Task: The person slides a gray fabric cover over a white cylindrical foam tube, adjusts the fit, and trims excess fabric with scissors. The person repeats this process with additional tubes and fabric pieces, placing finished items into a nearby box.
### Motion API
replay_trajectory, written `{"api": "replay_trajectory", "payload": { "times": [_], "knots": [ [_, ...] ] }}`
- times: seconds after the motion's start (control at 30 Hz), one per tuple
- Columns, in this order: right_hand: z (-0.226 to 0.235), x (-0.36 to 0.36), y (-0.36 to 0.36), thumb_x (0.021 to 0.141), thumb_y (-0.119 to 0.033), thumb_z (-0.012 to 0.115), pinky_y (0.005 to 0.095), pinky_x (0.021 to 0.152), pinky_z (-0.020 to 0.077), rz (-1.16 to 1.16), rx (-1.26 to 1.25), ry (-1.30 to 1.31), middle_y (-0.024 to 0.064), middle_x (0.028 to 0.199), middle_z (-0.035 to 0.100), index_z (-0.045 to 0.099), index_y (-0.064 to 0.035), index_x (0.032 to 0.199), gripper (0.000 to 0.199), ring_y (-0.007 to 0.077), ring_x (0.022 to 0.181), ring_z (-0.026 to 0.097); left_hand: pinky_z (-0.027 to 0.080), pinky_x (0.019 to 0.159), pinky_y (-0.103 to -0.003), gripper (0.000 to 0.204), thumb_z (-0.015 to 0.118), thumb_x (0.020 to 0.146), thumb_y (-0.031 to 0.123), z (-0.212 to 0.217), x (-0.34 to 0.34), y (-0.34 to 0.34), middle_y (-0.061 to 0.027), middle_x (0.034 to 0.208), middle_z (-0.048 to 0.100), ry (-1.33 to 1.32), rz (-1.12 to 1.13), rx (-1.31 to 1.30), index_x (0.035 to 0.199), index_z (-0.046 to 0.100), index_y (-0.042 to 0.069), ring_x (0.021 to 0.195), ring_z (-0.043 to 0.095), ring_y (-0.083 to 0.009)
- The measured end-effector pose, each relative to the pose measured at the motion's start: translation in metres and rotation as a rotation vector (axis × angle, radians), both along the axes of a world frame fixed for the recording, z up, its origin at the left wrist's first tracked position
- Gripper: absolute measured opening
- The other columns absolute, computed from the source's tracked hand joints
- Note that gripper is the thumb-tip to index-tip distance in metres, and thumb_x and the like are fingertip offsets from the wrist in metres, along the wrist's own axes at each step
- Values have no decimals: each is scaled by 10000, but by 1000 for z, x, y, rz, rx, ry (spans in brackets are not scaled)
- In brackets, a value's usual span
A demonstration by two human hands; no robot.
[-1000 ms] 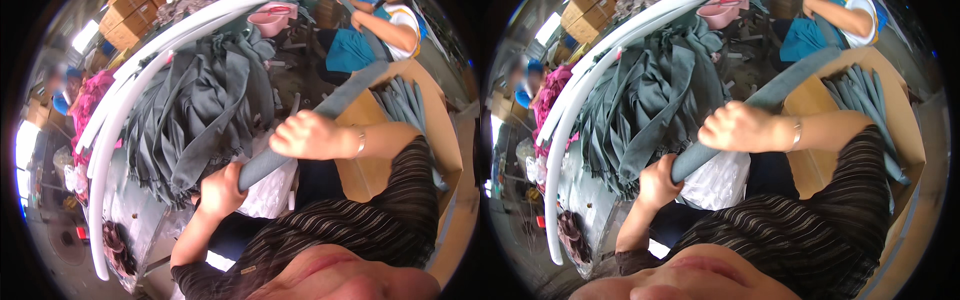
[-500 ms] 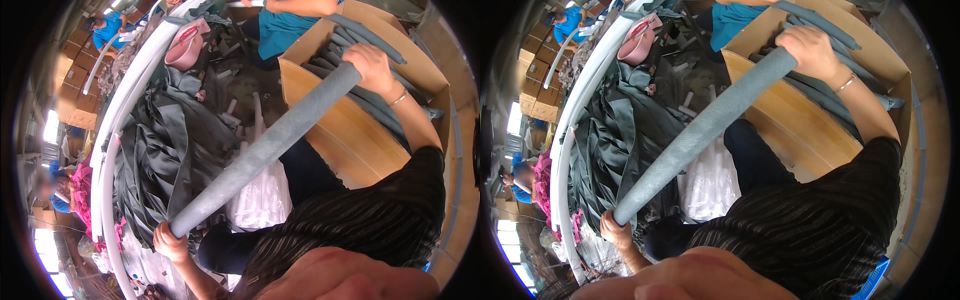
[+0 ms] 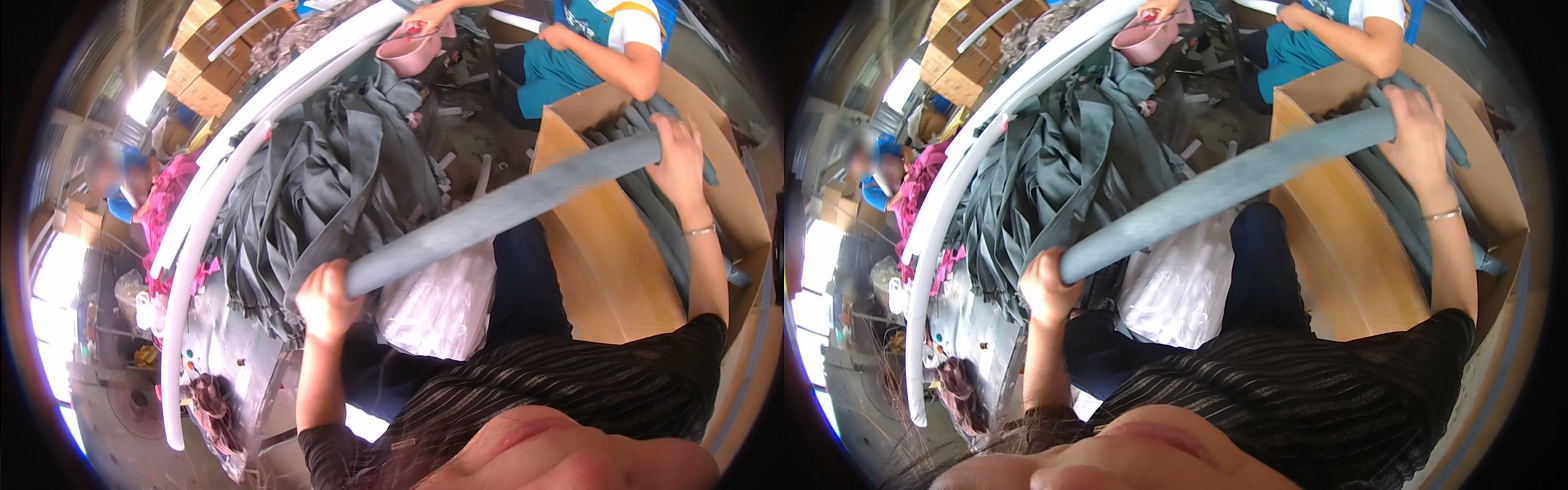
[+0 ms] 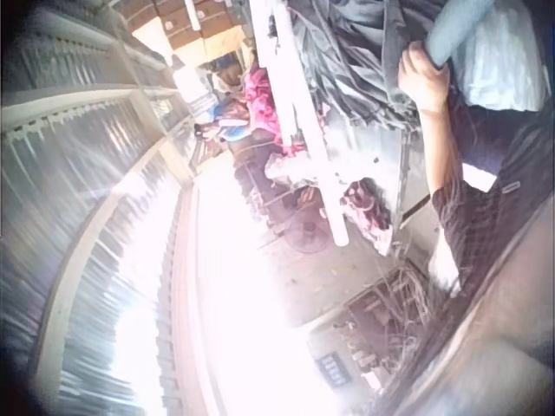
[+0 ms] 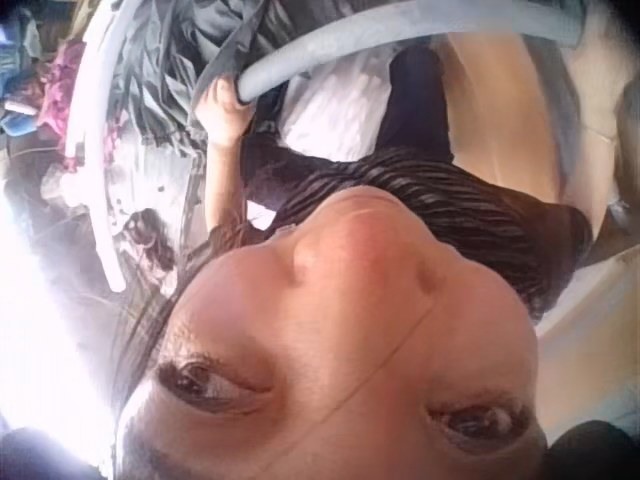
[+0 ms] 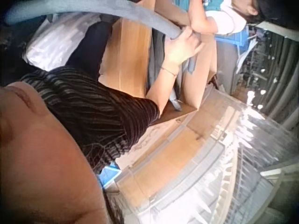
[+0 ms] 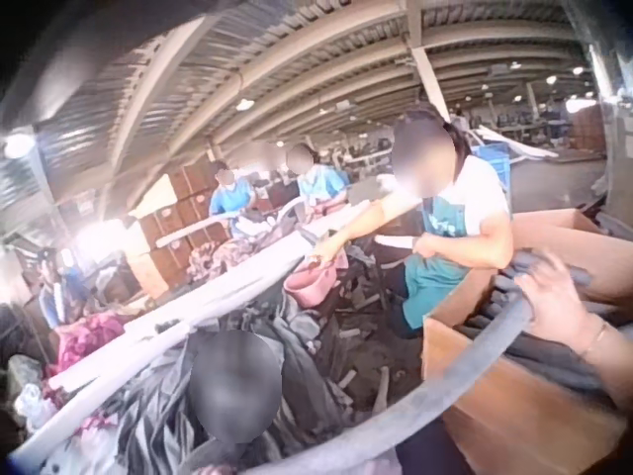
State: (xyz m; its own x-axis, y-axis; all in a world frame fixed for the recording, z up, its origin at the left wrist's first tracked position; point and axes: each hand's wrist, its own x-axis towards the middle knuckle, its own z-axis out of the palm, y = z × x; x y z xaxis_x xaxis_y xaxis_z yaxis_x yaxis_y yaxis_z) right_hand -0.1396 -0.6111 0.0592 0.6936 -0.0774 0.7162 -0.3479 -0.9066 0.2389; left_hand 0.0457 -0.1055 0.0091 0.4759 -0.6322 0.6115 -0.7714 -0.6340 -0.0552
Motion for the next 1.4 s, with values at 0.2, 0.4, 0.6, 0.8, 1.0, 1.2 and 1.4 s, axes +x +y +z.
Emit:
{"api": "replay_trajectory", "payload": {
  "times": [0.2,0.4,0.6,0.8,1.0,1.2,1.4],
  "knots": [
    [-3,29,140,740,-112,648,377,763,485,559,-140,81,64,985,582,543,-106,1210,481,241,843,584,535,611,-358,453,753,590,116,2,-40,-89,-92,811,641,72,-297,-74,1004,589,35,674,643,-281],
    [2,11,55,781,-99,610,392,709,515,361,-178,-92,79,952,655,629,-103,1095,315,283,861,631,541,723,-333,444,773,678,126,33,-21,-39,-103,1015,672,-34,-217,-179,1097,644,57,889,658,-268],
    [-40,-22,-32,836,-335,685,365,862,492,-454,-487,139,54,1193,633,554,-187,1278,485,249,1080,610,539,747,-297,208,701,782,17,-14,13,35,-75,973,677,384,109,-402,985,678,49,884,656,-188],
    [-159,117,172,806,-161,708,357,783,503,674,729,197,86,1029,642,628,-88,1077,292,252,883,626,542,719,-263,147,700,796,-6,-46,18,56,-56,897,675,549,201,-338,940,682,20,817,657,-136],
    [-438,207,248,807,-249,736,308,749,506,283,1858,730,82,1047,605,529,-53,1181,471,178,879,607,506,661,-283,104,698,763,-22,-59,14,81,-76,800,667,677,314,-284,843,669,37,689,642,-177],
    [-562,243,272,830,-241,684,371,679,498,-349,2246,738,55,958,596,560,-104,1090,319,182,855,603,514,630,-276,212,706,710,-100,-64,14,92,-79,847,673,635,334,-291,860,642,35,674,630,-172],
    [-587,272,268,837,-226,666,380,744,485,-545,2079,498,47,973,594,534,-84,1179,393,180,879,574,517,720,-319,331,733,688,-86,-38,30,75,-99,883,663,552,212,-243,956,594,51,770,633,-248]
  ]
}}
